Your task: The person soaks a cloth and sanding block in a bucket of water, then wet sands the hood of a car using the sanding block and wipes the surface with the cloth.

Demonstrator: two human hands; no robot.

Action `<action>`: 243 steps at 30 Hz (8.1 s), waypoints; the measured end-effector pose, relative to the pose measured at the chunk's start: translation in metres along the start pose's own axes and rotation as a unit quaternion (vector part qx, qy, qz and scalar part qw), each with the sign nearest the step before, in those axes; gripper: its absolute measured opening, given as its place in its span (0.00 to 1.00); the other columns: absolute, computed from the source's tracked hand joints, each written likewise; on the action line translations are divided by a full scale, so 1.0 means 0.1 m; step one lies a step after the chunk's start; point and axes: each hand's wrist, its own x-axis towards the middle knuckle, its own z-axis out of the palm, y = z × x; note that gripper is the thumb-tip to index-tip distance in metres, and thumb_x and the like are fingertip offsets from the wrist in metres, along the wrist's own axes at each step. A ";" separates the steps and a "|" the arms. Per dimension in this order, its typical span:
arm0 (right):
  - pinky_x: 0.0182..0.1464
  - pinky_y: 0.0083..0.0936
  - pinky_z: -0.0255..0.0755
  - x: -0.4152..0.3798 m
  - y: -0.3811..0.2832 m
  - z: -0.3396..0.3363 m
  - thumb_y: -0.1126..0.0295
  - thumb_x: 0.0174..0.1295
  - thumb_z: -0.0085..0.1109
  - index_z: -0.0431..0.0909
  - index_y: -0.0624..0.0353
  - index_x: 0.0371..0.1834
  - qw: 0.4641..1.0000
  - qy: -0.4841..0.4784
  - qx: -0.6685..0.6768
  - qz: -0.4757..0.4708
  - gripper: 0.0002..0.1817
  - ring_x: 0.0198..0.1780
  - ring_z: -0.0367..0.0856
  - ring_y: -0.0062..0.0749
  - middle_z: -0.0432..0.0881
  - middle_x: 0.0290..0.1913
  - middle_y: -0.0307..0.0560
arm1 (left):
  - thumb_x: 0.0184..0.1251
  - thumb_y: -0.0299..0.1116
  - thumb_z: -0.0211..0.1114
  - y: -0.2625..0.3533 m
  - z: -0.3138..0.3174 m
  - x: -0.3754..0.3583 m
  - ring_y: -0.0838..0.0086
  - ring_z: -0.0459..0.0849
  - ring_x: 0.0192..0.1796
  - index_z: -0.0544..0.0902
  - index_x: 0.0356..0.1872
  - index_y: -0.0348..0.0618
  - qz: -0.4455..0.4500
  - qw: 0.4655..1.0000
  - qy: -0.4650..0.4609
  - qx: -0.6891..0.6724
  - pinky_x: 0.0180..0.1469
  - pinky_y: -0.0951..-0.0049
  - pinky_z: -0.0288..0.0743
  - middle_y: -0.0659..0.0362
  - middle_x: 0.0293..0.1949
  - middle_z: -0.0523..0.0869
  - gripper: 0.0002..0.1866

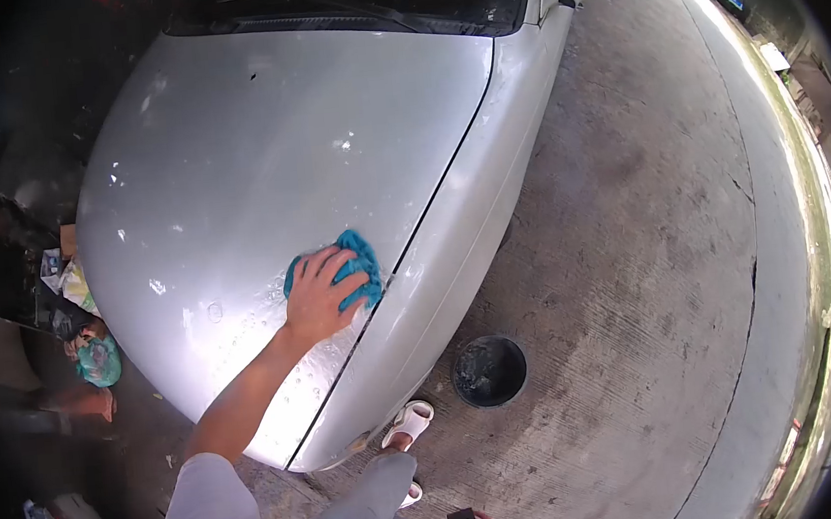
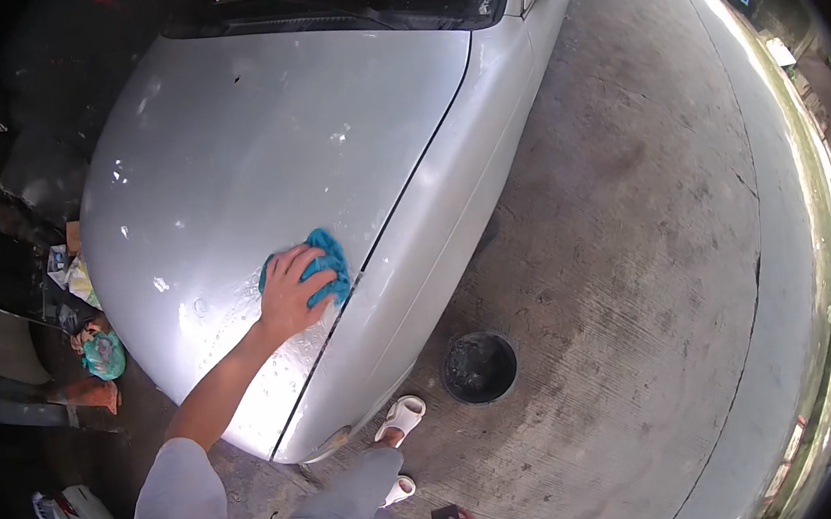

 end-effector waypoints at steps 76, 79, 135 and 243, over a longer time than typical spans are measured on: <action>0.77 0.66 0.42 -0.54 -6.02 1.72 0.54 0.78 0.40 0.54 0.69 0.80 0.710 0.438 -0.175 -0.524 0.35 0.83 0.48 0.60 0.52 0.82 0.64 | 0.74 0.60 0.57 -2.45 -0.67 -2.33 0.50 0.55 0.82 0.71 0.76 0.64 -0.265 0.953 0.111 0.098 0.78 0.42 0.48 0.49 0.80 0.59 0.33; 0.78 0.67 0.36 -1.23 -4.58 2.68 0.52 0.77 0.42 0.50 0.70 0.81 0.769 0.357 -0.225 -0.480 0.38 0.84 0.42 0.60 0.47 0.83 0.66 | 0.74 0.60 0.57 -2.48 -0.68 -2.25 0.51 0.55 0.82 0.71 0.76 0.64 -0.261 0.952 0.117 0.106 0.78 0.41 0.48 0.49 0.80 0.59 0.33; 0.77 0.66 0.46 -1.25 -5.53 2.71 0.52 0.71 0.54 0.62 0.62 0.78 0.701 0.322 -0.215 -0.599 0.37 0.83 0.51 0.49 0.56 0.83 0.49 | 0.73 0.52 0.59 -2.43 -0.76 -2.24 0.47 0.59 0.78 0.73 0.74 0.57 -0.258 0.955 0.117 0.088 0.75 0.41 0.51 0.47 0.78 0.63 0.30; 0.75 0.69 0.49 -1.26 -6.78 3.01 0.56 0.75 0.51 0.64 0.55 0.78 0.563 0.279 -0.349 -0.695 0.31 0.80 0.59 0.43 0.62 0.81 0.43 | 0.76 0.68 0.39 -2.78 -0.65 -2.91 0.40 0.52 0.79 0.61 0.80 0.58 -0.725 0.657 0.153 0.138 0.70 0.29 0.51 0.36 0.78 0.54 0.38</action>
